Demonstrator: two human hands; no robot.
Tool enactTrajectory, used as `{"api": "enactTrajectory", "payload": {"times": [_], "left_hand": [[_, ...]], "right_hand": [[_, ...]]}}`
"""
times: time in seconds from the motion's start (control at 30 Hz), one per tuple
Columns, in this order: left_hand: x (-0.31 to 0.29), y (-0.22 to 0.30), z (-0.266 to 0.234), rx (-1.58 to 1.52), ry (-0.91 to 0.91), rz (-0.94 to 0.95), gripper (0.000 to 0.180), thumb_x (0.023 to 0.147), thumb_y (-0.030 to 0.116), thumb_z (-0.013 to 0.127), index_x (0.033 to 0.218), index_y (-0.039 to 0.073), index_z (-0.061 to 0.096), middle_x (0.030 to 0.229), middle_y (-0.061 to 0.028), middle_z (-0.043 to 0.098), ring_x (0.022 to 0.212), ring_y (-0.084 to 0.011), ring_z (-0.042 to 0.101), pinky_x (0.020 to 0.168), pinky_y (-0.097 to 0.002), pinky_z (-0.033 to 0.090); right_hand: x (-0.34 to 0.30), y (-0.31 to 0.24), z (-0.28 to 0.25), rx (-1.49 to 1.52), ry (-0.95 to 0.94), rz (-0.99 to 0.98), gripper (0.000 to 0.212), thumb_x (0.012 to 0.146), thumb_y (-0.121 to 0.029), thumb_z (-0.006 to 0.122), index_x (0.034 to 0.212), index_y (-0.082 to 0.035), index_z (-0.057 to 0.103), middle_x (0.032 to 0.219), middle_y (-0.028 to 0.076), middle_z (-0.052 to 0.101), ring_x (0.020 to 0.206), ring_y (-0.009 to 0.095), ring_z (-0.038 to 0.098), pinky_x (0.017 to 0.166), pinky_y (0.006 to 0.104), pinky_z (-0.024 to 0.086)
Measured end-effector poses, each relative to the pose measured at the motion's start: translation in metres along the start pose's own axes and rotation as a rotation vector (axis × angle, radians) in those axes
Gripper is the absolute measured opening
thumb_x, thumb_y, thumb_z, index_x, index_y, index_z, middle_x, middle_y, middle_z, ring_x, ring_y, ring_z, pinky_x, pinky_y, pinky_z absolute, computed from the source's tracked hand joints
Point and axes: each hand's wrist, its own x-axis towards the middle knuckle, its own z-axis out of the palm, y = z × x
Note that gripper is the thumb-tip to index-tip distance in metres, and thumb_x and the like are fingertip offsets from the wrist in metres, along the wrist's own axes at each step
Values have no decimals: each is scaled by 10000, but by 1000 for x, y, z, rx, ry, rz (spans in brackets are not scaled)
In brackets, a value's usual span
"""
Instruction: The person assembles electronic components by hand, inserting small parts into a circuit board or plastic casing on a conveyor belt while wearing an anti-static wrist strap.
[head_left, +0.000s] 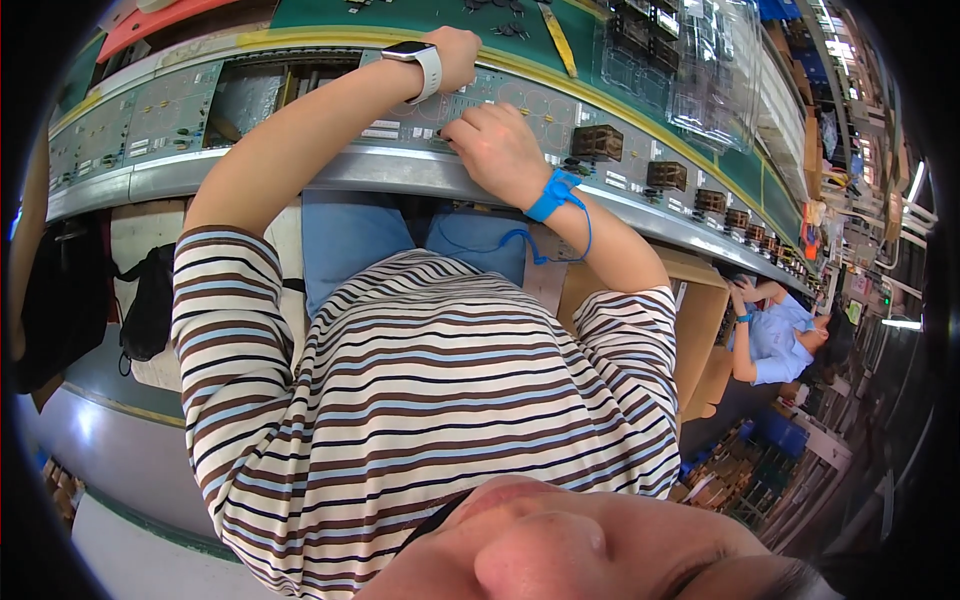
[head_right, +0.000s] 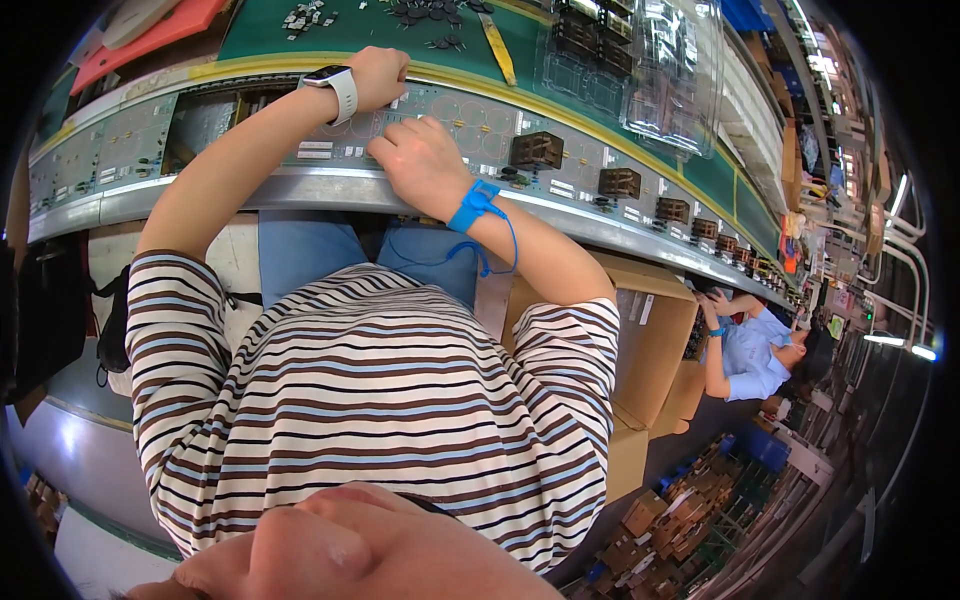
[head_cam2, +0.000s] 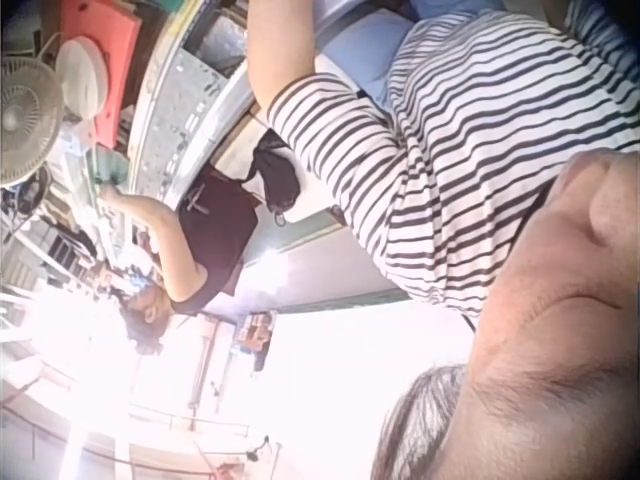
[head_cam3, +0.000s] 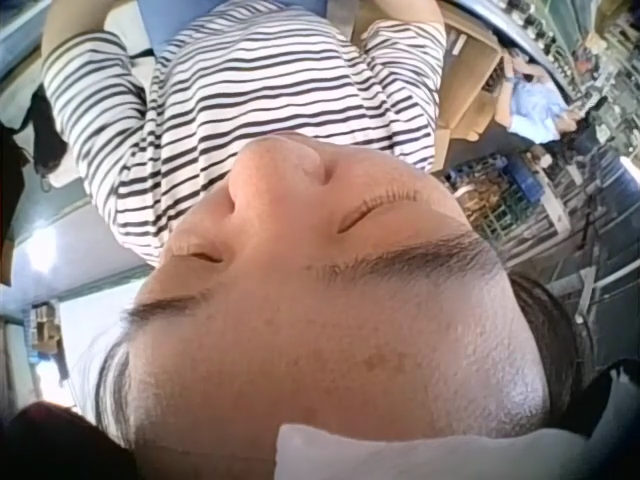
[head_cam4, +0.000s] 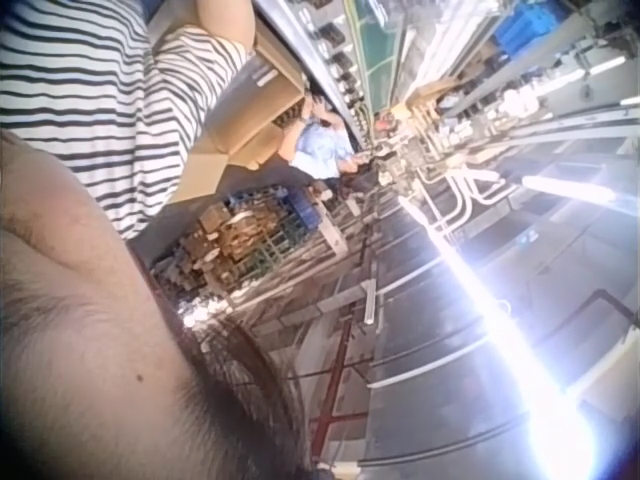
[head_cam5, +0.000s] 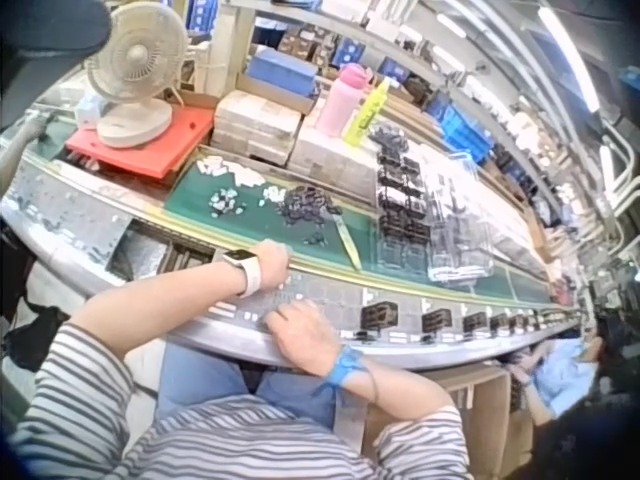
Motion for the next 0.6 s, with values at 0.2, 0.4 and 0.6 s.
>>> {"api": "enactTrajectory", "payload": {"times": [0.2, 0.4, 0.6], "left_hand": [[3, 3, 2, 23, -1, 15, 205, 653, 63, 560, 834, -10, 621, 801, -227, 617, 779, -352, 611, 697, -390, 496], [4, 4, 3, 50, 7, 43, 209, 651, 59, 562, 840, -9, 621, 809, -221, 618, 786, -350, 611, 702, -391, 496], [4, 6, 3, 38, 0, 37, 216, 653, 64, 567, 849, -8, 622, 824, -210, 622, 797, -354, 607, 714, -399, 494]], "right_hand": [[-4, -1, 5, 37, 74, 44, 55, 659, -86, 555, 714, -92, 561, 648, 50, 514, 648, 225, 522, 625, 343, 387], [-6, -8, 4, 90, 81, 152, 116, 662, -47, 628, 747, -76, 555, 675, 75, 532, 675, 269, 526, 643, 371, 385], [-11, -7, 8, 115, 135, 172, 128, 649, -41, 630, 744, -82, 553, 665, 68, 529, 664, 263, 521, 636, 363, 381]]}}
